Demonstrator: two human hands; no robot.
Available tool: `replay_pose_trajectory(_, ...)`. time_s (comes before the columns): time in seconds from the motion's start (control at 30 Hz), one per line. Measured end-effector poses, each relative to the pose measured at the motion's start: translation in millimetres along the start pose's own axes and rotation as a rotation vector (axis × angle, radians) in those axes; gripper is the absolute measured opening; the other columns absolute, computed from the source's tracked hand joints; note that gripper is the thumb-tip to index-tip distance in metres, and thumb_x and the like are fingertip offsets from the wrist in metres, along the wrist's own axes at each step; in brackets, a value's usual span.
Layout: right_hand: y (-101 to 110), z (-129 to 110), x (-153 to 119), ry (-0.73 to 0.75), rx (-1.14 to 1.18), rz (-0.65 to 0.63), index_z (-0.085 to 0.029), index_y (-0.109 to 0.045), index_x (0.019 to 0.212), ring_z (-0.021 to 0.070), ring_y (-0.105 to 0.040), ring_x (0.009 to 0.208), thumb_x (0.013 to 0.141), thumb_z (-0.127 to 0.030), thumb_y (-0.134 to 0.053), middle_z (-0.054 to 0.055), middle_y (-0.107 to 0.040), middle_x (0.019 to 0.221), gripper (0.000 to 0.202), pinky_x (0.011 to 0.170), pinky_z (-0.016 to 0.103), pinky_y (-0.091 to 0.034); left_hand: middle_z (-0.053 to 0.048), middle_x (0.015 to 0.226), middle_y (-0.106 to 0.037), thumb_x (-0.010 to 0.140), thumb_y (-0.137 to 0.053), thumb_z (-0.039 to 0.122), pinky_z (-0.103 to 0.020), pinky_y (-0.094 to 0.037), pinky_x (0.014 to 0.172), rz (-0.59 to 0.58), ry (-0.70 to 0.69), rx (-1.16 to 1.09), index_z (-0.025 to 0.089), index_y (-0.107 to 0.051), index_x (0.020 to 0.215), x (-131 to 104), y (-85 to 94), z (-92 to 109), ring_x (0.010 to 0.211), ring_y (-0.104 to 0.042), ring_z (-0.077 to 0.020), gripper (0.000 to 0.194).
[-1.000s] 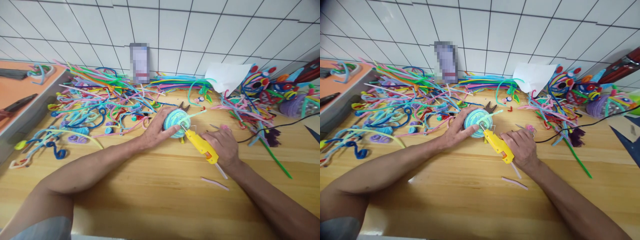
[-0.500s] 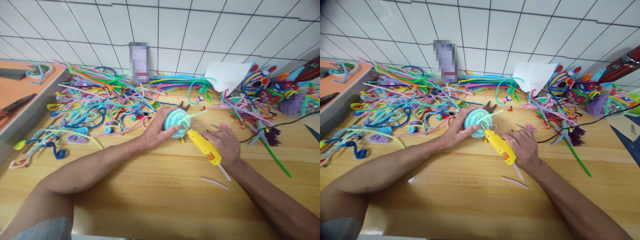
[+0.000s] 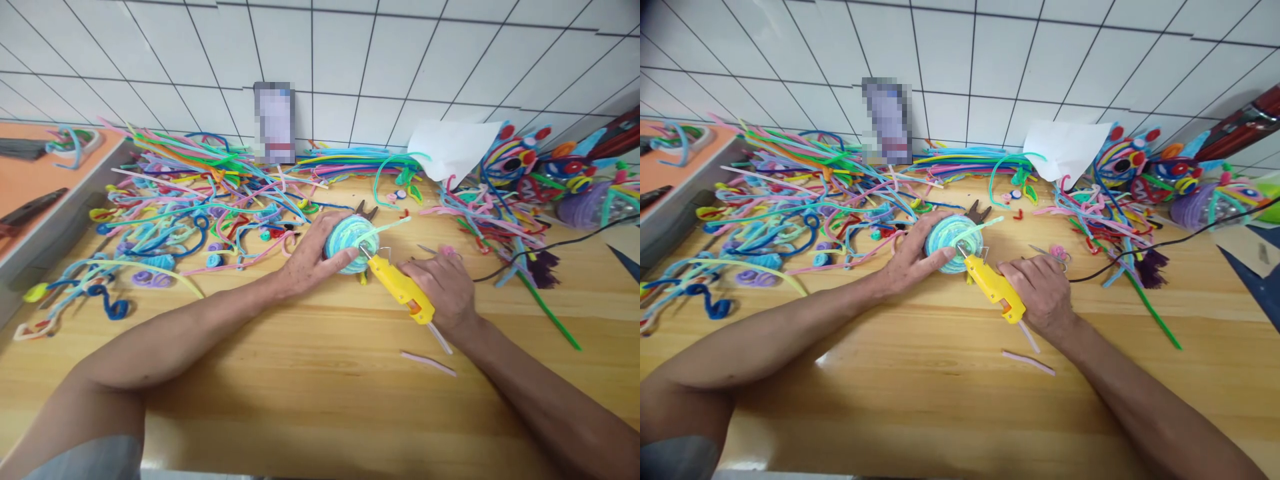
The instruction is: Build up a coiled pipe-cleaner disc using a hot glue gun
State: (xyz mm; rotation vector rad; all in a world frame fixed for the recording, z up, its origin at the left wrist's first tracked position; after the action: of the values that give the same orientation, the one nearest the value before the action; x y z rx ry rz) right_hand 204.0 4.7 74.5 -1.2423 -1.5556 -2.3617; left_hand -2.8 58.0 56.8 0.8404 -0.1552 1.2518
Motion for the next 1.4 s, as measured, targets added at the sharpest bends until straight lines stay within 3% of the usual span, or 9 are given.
replay_pose_trajectory(0.43, 1.6, -0.9, 1.2, -0.051, 0.050, 0.038, -0.016, -0.068, 0.127, 0.0228, -0.070, 0.085, 0.113, -0.033, -0.041, 0.010, -0.080, 0.097, 0.035, 0.082, 0.039, -0.049, -0.016, 0.151, -0.061, 0.106, -0.062, 0.053, -0.050, -0.048, 0.122, 0.007, -0.016, 0.006, 0.023, -0.050, 0.152, 1.0, -0.1, 0.9, 0.142, -0.058, -0.0302, 0.056)
replay_pose_trajectory(0.63, 2.2, -1.7, -1.0, 0.002, 0.038, 0.027, -0.016, -0.071, 0.125, 0.0224, -0.068, 0.084, 0.111, -0.030, -0.044, 0.009, -0.080, 0.096, 0.033, 0.084, 0.040, -0.049, -0.016, 0.150, -0.061, 0.106, -0.061, 0.054, -0.051, -0.049, 0.121, 0.000, -0.022, 0.010, 0.024, -0.049, 0.153, 0.8, -0.3, 0.9, 0.141, -0.058, -0.0300, 0.057)
replay_pose_trajectory(0.87, 2.4, -2.3, 3.6, 0.020, 0.021, 0.000, -0.016, -0.070, 0.127, 0.0234, -0.067, 0.083, 0.113, -0.037, -0.041, 0.010, -0.080, 0.097, 0.038, 0.082, 0.040, -0.046, -0.017, 0.151, -0.059, 0.105, -0.063, 0.052, -0.053, -0.047, 0.123, -0.009, -0.027, 0.019, 0.024, -0.049, 0.152, 1.4, -1.7, 1.7, 0.143, -0.056, -0.0311, 0.057)
replay_pose_trajectory(1.4, 0.6, -1.6, -0.1, -0.025, 0.040, 0.027, -0.017, -0.072, 0.123, 0.0227, -0.067, 0.084, 0.113, -0.035, -0.039, 0.009, -0.079, 0.095, 0.039, 0.084, 0.041, -0.048, -0.015, 0.152, -0.061, 0.106, -0.059, 0.058, -0.050, -0.048, 0.122, -0.003, -0.001, 0.013, 0.025, -0.050, 0.152, 1.4, -0.5, -0.3, 0.142, -0.057, -0.0302, 0.058)
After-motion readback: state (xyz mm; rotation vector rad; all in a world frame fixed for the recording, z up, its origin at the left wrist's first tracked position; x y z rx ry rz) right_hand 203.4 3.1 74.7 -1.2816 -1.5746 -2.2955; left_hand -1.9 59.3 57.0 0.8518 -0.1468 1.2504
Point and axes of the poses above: each hand's wrist, its own x-axis towards the middle knuckle, its own y-axis out of the back of the hand, z = x × y, the point moved 9 cm from there along x, towards the middle knuckle
